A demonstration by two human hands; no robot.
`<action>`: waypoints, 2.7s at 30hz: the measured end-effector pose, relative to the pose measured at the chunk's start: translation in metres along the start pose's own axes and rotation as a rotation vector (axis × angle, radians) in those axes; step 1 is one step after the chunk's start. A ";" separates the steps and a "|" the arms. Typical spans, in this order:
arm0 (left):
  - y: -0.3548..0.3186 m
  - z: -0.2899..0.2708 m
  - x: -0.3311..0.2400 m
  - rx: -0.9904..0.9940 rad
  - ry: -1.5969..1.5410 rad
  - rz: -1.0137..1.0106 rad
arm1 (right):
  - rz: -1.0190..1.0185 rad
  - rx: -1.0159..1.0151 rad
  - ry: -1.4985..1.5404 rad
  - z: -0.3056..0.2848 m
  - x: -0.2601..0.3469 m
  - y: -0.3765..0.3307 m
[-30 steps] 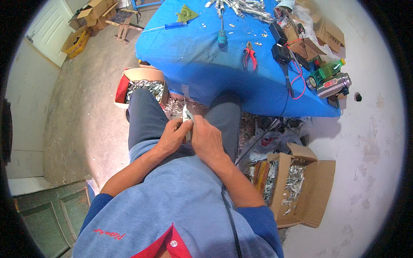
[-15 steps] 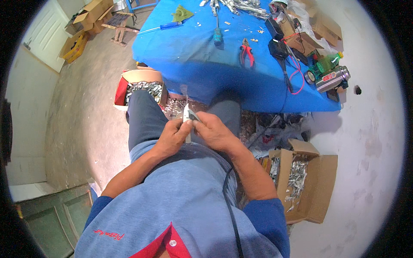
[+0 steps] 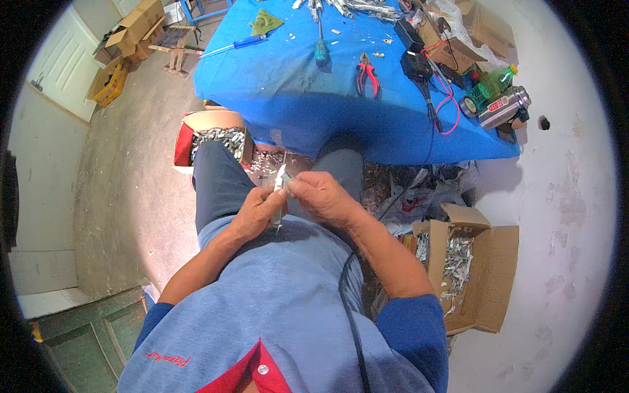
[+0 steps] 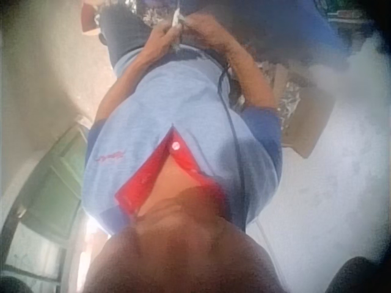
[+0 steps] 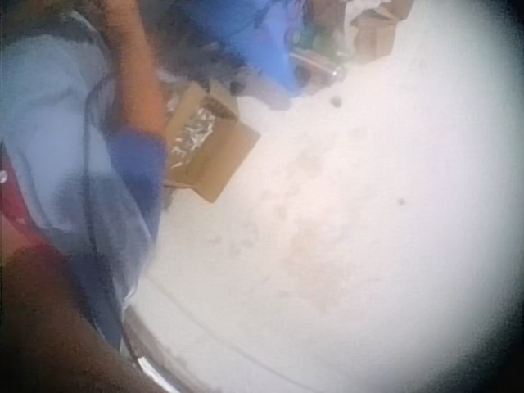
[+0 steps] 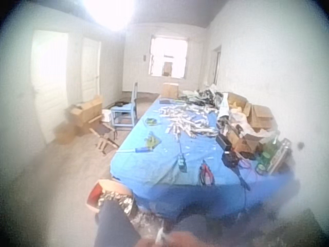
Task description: The person assembles metal components by hand and using tools. They pick up a metal tube, insert a small component into the end, use a screwdriver to press it into place, and then use pliers to adjust the metal fitting.
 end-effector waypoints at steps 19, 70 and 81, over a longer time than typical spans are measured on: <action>0.014 -0.012 0.037 -0.103 0.035 -0.174 | -0.304 -0.427 -0.261 -0.028 0.056 -0.039; 0.001 0.019 0.030 0.327 -0.482 -0.378 | -0.384 0.016 -1.143 -0.001 0.057 -0.047; 0.001 0.017 0.024 0.297 0.110 -0.188 | -0.005 0.400 -1.182 -0.001 0.057 -0.028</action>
Point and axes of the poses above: each hand's wrist, its own y-axis towards the middle knuckle, its own z-axis out of the palm, x = y × z, the point moved 7 cm from there along y, towards the middle knuckle, and after that the axes turned 10 degrees about -z, right-handed, at the moved point
